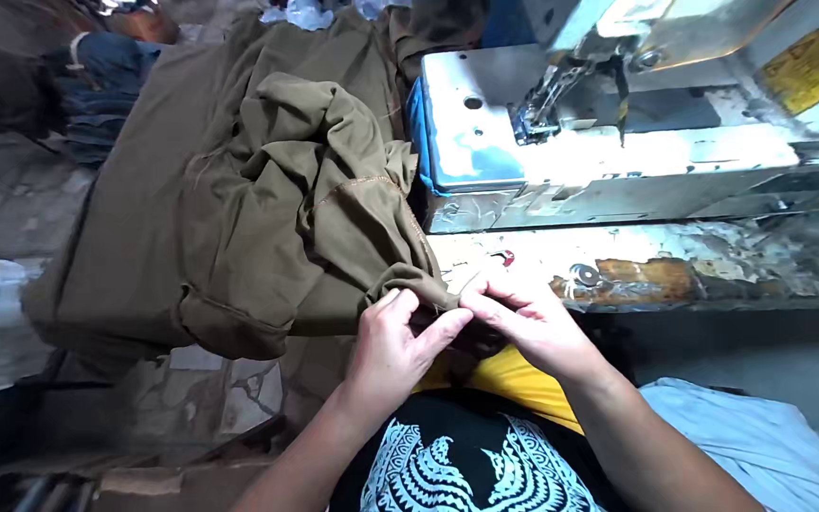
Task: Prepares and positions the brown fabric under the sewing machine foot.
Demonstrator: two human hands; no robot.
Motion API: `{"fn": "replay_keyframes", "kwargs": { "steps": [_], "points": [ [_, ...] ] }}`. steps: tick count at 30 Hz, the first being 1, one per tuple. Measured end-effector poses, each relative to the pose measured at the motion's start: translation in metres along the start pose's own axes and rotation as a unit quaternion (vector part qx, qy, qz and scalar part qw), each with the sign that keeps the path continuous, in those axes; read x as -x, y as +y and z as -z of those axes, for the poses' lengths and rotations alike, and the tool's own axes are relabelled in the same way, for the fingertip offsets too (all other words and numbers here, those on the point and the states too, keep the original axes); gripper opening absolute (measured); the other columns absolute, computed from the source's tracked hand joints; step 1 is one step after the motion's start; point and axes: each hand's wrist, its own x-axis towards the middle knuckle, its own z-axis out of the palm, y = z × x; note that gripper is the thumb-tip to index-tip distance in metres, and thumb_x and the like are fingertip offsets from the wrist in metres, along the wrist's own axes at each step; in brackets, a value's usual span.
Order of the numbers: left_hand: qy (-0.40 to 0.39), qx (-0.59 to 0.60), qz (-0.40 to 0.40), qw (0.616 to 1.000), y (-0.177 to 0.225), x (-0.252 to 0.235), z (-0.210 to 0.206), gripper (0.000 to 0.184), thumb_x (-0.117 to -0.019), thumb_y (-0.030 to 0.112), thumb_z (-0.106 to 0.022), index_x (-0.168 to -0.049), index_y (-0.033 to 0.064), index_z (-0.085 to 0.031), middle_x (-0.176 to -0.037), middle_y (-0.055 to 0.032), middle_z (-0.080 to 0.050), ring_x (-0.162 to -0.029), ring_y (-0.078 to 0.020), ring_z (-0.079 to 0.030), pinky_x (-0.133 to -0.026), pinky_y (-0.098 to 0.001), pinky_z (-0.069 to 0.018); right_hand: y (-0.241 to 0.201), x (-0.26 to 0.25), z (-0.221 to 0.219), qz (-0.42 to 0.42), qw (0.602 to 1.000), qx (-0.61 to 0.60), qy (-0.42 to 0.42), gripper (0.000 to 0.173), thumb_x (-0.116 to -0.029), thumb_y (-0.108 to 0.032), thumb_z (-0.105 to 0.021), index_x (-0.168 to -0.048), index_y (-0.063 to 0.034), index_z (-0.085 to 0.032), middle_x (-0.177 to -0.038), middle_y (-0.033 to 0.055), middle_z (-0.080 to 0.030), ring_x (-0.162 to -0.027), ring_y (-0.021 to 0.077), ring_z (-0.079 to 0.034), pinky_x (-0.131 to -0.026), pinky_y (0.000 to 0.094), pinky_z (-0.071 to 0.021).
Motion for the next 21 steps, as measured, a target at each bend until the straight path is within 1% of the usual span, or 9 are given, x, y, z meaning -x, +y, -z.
{"fn": "replay_keyframes", "kwargs": {
  "steps": [4,9,12,14,15,16,17,19,21],
  "points": [
    [-0.067,0.138,0.029,0.988,0.011,0.0,0.01,0.022,-0.1023,0.012,-0.057,-0.088,0.0021,-0.071,-0.079,0.0025,-0.07,-0.064,0.0,-0.066,-0.059,-0.0163,-0.0584,-0.003,0.0,0.012,0.009,0.998,0.034,0.042,0.022,-0.1036,-0.019,-0.055,-0.086,-0.0139,-0.066,-0.079,-0.0093,-0.061,-0.074,-0.0036,-0.058,-0.069,0.0138,-0.0491],
    [-0.071,0.161,0.073,0.982,0.009,0.013,0.027,0.022,-0.1017,0.008,-0.054,-0.087,0.0056,-0.07,-0.077,0.0054,-0.069,-0.06,-0.0005,-0.065,-0.056,-0.0167,-0.0582,0.006,-0.001,0.016,-0.035,0.998,-0.004,0.051,0.021,-0.1009,-0.02,-0.059,-0.082,-0.0162,-0.066,-0.073,-0.0095,-0.06,-0.071,-0.0027,-0.058,-0.068,0.0155,-0.0487],
    [-0.056,0.155,0.055,0.985,0.01,0.014,0.024,0.021,-0.1,0.007,-0.055,-0.085,0.0042,-0.069,-0.079,0.0036,-0.07,-0.062,-0.0011,-0.066,-0.057,-0.0173,-0.0586,0.007,-0.004,0.012,-0.045,0.997,-0.041,0.043,0.021,-0.1006,-0.018,-0.058,-0.081,-0.016,-0.067,-0.072,-0.0094,-0.061,-0.07,-0.0026,-0.058,-0.068,0.016,-0.0491],
    [-0.038,0.167,-0.019,0.985,0.008,0.01,0.024,0.021,-0.1022,0.012,-0.056,-0.086,0.0051,-0.068,-0.096,-0.0001,-0.069,-0.076,-0.0037,-0.068,-0.066,-0.0195,-0.061,0.004,-0.006,0.012,-0.045,0.997,-0.047,0.041,0.022,-0.1013,-0.018,-0.058,-0.081,-0.0167,-0.067,-0.074,-0.0108,-0.062,-0.073,-0.0043,-0.059,-0.071,0.0146,-0.0494],
    [-0.056,0.188,-0.06,0.979,0.008,0.005,0.026,0.024,-0.105,0.017,-0.055,-0.089,0.0058,-0.069,-0.112,-0.0036,-0.067,-0.088,-0.0068,-0.069,-0.077,-0.0227,-0.0622,0.004,-0.006,0.012,-0.044,0.997,-0.047,0.039,0.022,-0.1017,-0.019,-0.057,-0.081,-0.0163,-0.067,-0.075,-0.0109,-0.062,-0.073,-0.0045,-0.059,-0.071,0.0143,-0.0493],
    [-0.086,0.219,-0.094,0.967,0.009,-0.003,0.026,0.026,-0.1074,0.022,-0.053,-0.094,0.0069,-0.069,-0.12,-0.0059,-0.067,-0.096,-0.0101,-0.07,-0.084,-0.0263,-0.0618,0.004,-0.006,0.012,-0.042,0.997,-0.045,0.035,0.023,-0.1022,-0.02,-0.057,-0.081,-0.0157,-0.067,-0.075,-0.0108,-0.063,-0.073,-0.0047,-0.058,-0.071,0.0143,-0.0489],
    [-0.121,0.251,-0.119,0.953,0.011,-0.012,0.025,0.027,-0.1088,0.024,-0.05,-0.099,0.0074,-0.069,-0.118,-0.0067,-0.07,-0.096,-0.0111,-0.072,-0.084,-0.0276,-0.0622,0.005,-0.006,0.01,-0.04,0.998,-0.045,0.027,0.024,-0.103,-0.02,-0.056,-0.082,-0.0149,-0.067,-0.075,-0.0111,-0.063,-0.073,-0.0054,-0.058,-0.07,0.0139,-0.0489],
    [-0.177,0.229,-0.158,0.944,0.015,-0.028,0.023,0.027,-0.1103,0.02,-0.046,-0.102,0.0032,-0.065,-0.094,-0.0028,-0.071,-0.082,-0.0033,-0.068,-0.075,-0.02,-0.0583,0.005,-0.008,0.006,-0.034,0.997,-0.068,0.009,0.025,-0.1044,-0.019,-0.054,-0.082,-0.0153,-0.065,-0.074,-0.0122,-0.059,-0.071,-0.0062,-0.056,-0.069,0.0133,-0.0467],
    [-0.115,0.005,-0.202,0.973,0.004,-0.036,0.04,0.029,-0.108,0.015,-0.049,-0.097,-0.0016,-0.07,-0.086,-0.0053,-0.069,-0.08,-0.0039,-0.064,-0.076,-0.019,-0.0536,0.005,-0.01,0.006,-0.036,0.991,-0.125,0.01,0.025,-0.1041,-0.017,-0.053,-0.082,-0.0163,-0.064,-0.073,-0.0121,-0.06,-0.072,-0.0053,-0.057,-0.07,0.0148,-0.0479]
  ]
}}
